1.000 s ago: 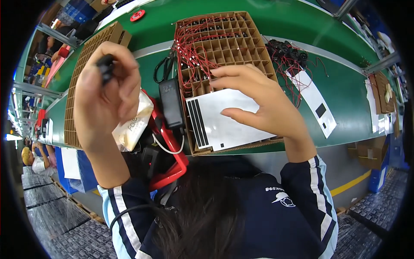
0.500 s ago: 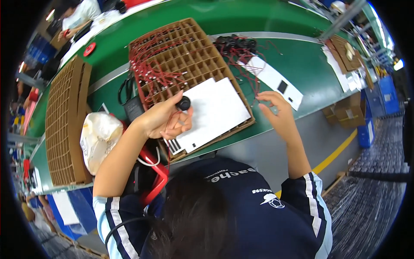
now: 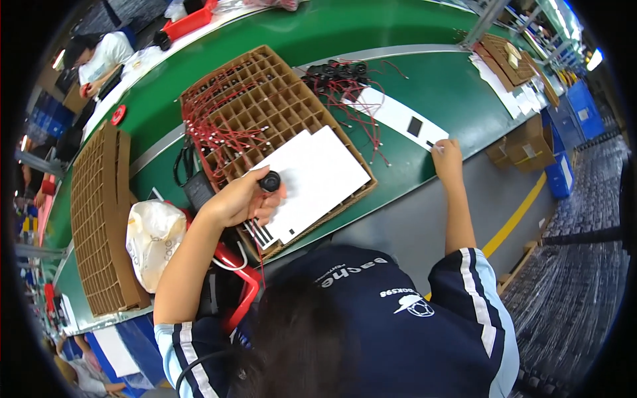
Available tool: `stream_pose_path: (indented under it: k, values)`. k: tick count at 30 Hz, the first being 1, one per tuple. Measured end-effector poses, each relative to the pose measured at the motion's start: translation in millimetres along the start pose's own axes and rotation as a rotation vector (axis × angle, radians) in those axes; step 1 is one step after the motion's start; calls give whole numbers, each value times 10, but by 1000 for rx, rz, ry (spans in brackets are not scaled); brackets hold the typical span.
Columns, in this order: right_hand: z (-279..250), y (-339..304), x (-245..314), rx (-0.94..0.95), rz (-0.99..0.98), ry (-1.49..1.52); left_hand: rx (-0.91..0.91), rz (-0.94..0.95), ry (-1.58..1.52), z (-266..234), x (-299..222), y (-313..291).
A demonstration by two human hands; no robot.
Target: Assembling electrical wires into circular black components on an assembly line.
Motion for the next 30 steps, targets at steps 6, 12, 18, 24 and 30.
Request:
stream_pose_path:
  k: [6,12,18,24,30]
  values:
    - [31,78,-94,39,-1,93,37,88,43,22,-21,19]
    - [81,187,-152,139,7,134,-33,280,83,98,-213,-242]
    - [76,141,-199,115,23,159,-78,447,63,87,-291,-748]
    - [100,190,-159,141,37,207,-119,434,-78,-80,-38,-727]
    - [100,144,-157,86,-60,-20,-86,417,-55,-109,16,-644]
Point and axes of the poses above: each hand's wrist, its own y-axis towards the middle knuckle, its own z-axis out of the palm, x = y × z, the point moved 5 cm from there along y, towards the middle knuckle, and after that the axes turned 2 degrees about y, right-handed, at the moved point
